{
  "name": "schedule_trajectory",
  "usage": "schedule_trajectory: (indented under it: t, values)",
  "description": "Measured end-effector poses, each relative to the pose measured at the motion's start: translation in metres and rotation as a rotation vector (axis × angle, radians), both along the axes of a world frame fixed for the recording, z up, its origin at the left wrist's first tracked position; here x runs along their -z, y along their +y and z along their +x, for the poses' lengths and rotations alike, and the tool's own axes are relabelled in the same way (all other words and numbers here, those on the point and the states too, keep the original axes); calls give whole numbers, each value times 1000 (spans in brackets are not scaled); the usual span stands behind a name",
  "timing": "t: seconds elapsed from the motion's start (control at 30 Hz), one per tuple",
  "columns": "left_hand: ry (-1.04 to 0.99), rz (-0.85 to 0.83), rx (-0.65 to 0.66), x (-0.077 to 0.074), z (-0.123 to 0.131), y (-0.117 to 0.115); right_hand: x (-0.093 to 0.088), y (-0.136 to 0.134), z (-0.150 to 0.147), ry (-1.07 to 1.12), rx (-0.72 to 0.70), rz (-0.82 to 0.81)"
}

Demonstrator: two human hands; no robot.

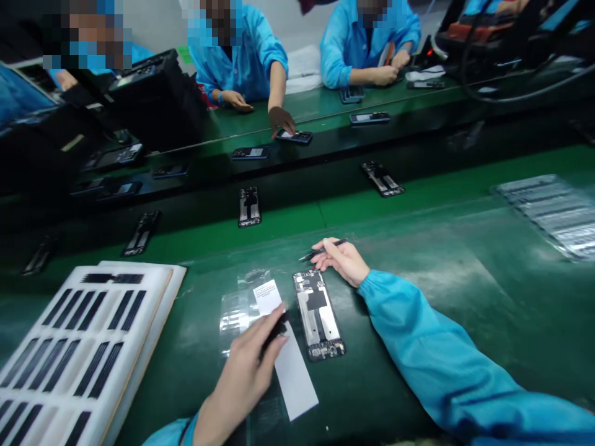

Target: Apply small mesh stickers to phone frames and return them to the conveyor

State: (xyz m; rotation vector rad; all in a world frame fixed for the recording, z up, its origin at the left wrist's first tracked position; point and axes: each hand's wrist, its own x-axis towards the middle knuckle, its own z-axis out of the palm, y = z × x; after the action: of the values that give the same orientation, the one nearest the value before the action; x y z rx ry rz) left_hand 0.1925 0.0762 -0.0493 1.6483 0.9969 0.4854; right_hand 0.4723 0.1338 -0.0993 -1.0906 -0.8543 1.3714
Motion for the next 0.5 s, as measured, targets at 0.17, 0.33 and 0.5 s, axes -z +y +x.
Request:
schedule_trajectory:
  t: [0.17,0.33,0.5]
  values:
    - [175,440,259,23,41,-32,2,5,1,70,-27,-23]
    - [285,705,393,30,53,-44,2,11,4,127,-83,-41]
    - [341,839,438,30,55,-42,4,16,5,166,-126,-55]
